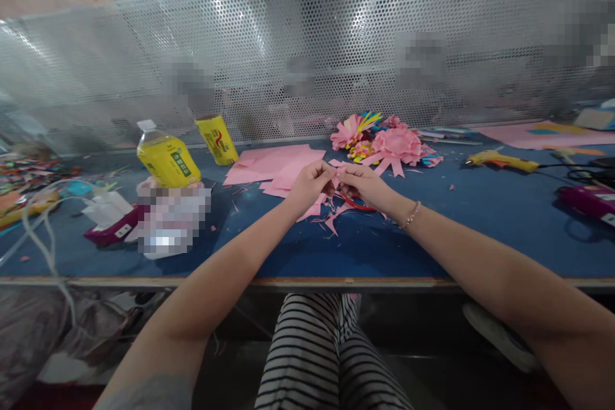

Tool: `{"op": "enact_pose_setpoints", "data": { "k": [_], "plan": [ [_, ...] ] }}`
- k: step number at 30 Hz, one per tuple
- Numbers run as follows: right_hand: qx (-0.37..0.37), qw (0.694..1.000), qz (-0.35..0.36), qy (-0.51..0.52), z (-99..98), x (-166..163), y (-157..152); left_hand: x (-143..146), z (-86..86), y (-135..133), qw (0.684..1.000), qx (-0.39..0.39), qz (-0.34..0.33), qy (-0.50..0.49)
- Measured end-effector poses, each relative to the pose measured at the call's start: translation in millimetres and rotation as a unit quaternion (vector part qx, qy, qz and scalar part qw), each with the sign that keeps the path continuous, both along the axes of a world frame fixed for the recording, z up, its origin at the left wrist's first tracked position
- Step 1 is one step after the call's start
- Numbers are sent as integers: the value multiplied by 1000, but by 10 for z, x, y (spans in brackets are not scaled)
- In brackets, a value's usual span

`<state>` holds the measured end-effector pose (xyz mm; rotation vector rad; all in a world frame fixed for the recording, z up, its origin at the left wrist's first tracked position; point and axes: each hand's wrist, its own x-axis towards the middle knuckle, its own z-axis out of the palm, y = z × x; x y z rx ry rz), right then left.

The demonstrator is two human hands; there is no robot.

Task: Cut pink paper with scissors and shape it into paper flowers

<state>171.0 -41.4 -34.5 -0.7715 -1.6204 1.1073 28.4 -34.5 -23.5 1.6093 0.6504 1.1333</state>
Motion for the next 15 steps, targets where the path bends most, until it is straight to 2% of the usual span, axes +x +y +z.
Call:
{"op": "enact_pose_setpoints", "data": {
  "k": [6, 8, 11, 15],
  "plan": [
    [-55, 996, 0, 71, -26, -17, 36, -7, 41, -9, 999, 15, 27, 20],
    [-25, 998, -14, 59, -7, -3, 29, -10, 43, -12, 998, 25, 35, 39],
    [41, 998, -38, -17, 37, 20, 0, -4, 32, -14, 997, 35, 41, 55],
    [91, 989, -85, -75, 66, 32, -16, 15, -9, 8, 999, -7, 42, 28]
  ]
}}
